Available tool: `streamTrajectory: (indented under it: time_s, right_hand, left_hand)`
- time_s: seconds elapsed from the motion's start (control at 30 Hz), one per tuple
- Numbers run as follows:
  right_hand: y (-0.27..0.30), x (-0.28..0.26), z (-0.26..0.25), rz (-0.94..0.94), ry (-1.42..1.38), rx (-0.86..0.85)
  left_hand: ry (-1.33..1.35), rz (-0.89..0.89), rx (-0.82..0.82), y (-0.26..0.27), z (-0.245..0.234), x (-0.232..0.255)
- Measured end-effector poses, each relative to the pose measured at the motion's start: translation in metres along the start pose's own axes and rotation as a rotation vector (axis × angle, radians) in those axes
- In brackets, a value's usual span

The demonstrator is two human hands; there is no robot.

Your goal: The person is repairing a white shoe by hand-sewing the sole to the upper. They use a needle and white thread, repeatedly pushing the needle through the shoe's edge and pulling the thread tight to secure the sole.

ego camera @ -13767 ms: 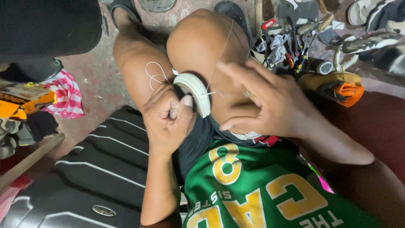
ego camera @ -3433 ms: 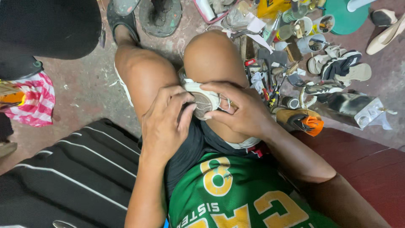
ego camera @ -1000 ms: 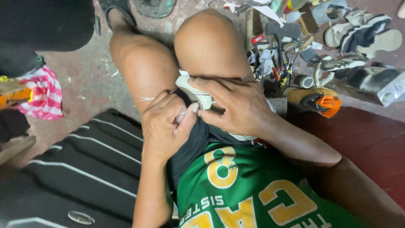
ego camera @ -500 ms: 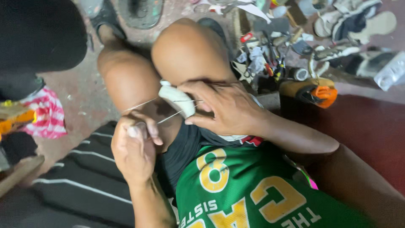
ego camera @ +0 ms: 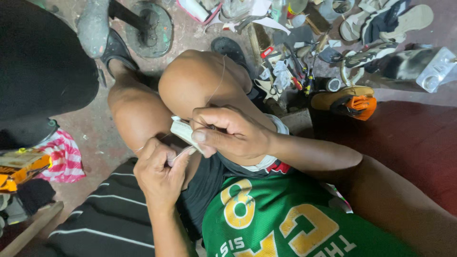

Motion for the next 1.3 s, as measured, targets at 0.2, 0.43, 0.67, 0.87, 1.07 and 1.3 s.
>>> streamTrajectory:
  time_s: [0.2,0.43,0.67,0.87,1.07,1.3]
  right_hand:
    - [-0.004,0.019,0.001,0.121,-0.126,0.151]
    - [0.014,-0.014,-0.034,0.171,0.018,0.373]
    - [0.038,-0.039,-0.028,0.006,0.884,0.137]
    - [0.029,-0.034,-0.017,-0.045,0.854,0.035]
    - [0.027,-0.036,-0.018,-0.073,0.874,0.03]
    - [0.022,-0.052,-0.01,0.015,1.061,-0.011]
  left_hand:
    - [0.02,-0.069,0.007,0.006,0.001,0.0]
    - [-0.049,-0.348,0.365,0.015,-0.045,-0.006]
    - [0.06,-0.215,0.006,0.012,-0.013,0.027]
    - [0.012,-0.108,-0.064,-0.004,0.011,0.034]
    - [0.006,-0.099,-0.065,-0.003,0.01,0.033]
    - [0.028,-0.171,-0.15,-0.003,0.007,0.03]
Point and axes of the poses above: each hand's wrist, its own y-axis away from the middle knuckle, its own z-axis out of the palm, x = y × z, the point moved 2 cm from there along -y, towards the middle knuckle
